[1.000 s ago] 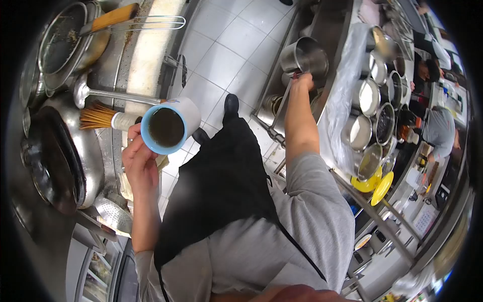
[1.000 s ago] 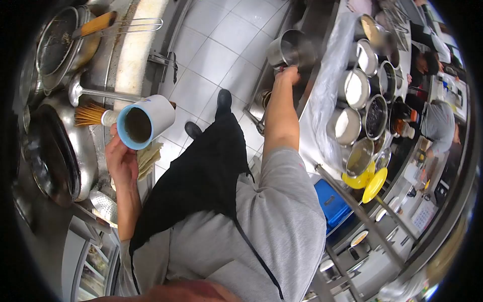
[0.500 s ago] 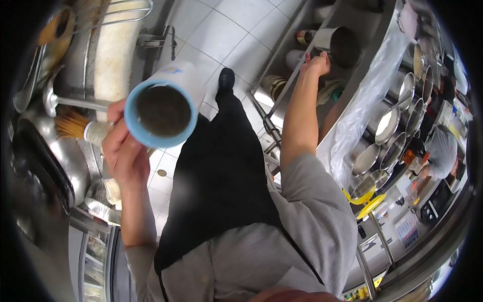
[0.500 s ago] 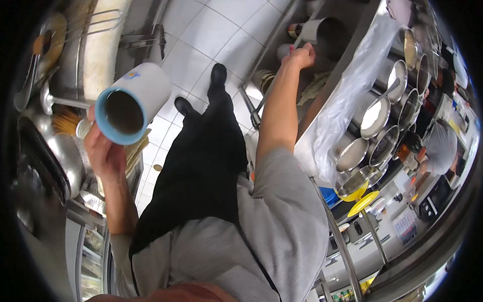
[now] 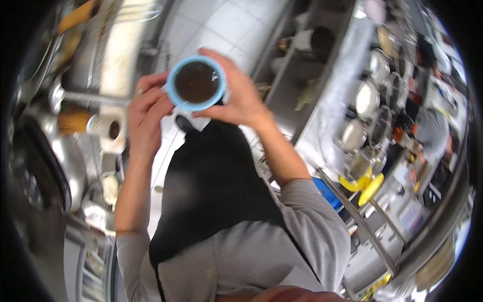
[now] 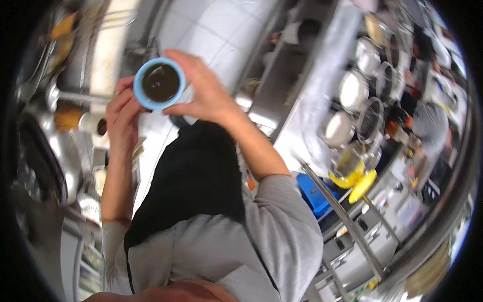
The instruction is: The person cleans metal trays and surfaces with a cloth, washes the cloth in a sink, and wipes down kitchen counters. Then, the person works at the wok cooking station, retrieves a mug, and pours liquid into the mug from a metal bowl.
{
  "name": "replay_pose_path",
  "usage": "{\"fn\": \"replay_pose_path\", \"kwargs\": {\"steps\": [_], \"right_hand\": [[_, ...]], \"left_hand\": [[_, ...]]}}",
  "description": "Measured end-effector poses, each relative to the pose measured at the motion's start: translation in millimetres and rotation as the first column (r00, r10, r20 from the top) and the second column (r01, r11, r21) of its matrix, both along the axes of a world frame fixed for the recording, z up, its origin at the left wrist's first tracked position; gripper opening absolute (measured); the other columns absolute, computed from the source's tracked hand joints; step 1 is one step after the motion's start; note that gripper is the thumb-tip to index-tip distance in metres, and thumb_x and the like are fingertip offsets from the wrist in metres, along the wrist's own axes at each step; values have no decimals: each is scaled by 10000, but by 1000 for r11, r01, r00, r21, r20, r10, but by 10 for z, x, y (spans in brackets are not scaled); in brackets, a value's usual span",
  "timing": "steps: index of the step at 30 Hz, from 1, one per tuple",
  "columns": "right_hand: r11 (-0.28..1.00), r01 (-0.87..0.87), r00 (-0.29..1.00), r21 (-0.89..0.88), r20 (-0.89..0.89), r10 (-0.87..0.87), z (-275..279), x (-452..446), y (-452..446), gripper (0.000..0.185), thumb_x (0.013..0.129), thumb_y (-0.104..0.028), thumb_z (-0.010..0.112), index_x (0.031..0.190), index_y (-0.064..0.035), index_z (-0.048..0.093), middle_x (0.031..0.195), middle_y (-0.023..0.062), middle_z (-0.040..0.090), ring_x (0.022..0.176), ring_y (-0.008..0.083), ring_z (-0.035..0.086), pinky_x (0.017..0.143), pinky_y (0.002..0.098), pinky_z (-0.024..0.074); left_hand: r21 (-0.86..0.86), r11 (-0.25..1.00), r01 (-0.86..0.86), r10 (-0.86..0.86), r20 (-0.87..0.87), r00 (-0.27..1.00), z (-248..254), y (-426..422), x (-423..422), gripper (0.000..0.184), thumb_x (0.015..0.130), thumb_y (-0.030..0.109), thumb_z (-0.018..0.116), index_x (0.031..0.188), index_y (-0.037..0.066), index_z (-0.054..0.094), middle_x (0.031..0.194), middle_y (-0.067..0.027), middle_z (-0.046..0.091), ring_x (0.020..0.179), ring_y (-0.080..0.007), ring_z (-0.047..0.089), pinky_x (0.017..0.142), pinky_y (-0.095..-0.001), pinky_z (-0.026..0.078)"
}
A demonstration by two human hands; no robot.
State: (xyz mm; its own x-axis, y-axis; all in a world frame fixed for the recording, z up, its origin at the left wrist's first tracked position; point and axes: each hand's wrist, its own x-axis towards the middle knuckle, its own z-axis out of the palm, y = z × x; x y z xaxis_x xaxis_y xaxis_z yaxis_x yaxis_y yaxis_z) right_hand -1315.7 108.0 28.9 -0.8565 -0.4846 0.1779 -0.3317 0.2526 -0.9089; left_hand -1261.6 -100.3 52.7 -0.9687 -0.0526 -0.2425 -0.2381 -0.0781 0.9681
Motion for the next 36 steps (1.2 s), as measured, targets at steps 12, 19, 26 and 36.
{"fn": "replay_pose_path", "kwargs": {"steps": [12, 19, 26, 36], "right_hand": [[928, 372, 922, 14, -118, -368, -48, 558, 274, 859, 554, -199, 911, 1272, -31, 470, 1175, 114, 612, 1009, 238, 657, 850, 328, 529], [843, 538, 843, -29, 2, -538, -165, 740, 476, 889, 557, -209, 923, 1274, -10, 438, 1165, 102, 601, 1036, 197, 629, 894, 320, 509], [549, 830, 558, 104, -125, -820, -863, 634, 763, 841, 565, -243, 895, 1250, -43, 451, 1155, 127, 580, 989, 287, 637, 853, 375, 509], [155, 986, 158, 65, -37, -987, -1862, 384, 1164, 913, 573, -211, 902, 1300, -62, 370, 1169, 143, 570, 1087, 285, 581, 938, 399, 452]], "left_hand": [[51, 956, 290, -285, -88, 955, -174, 391, 52, 109, 837, 61, 626, 745, 7, 602, 1226, -144, 536, 1176, -223, 510, 937, -334, 413], [-156, 957, 245, -264, -115, 958, -82, 631, 100, 537, 831, 72, 651, 1314, 24, 422, 1341, -123, 451, 1278, -251, 424, 1045, -386, 381], [-71, 924, 375, -374, 25, 927, -597, 428, 812, 489, 826, 60, 638, 1288, 42, 481, 1282, -117, 500, 1176, -208, 523, 949, -353, 463], [-146, 853, 501, -392, 454, 800, -2010, -193, 2105, 510, 816, 53, 676, 1285, 74, 476, 1012, -97, 631, 915, -163, 620, 828, -313, 510]]}}
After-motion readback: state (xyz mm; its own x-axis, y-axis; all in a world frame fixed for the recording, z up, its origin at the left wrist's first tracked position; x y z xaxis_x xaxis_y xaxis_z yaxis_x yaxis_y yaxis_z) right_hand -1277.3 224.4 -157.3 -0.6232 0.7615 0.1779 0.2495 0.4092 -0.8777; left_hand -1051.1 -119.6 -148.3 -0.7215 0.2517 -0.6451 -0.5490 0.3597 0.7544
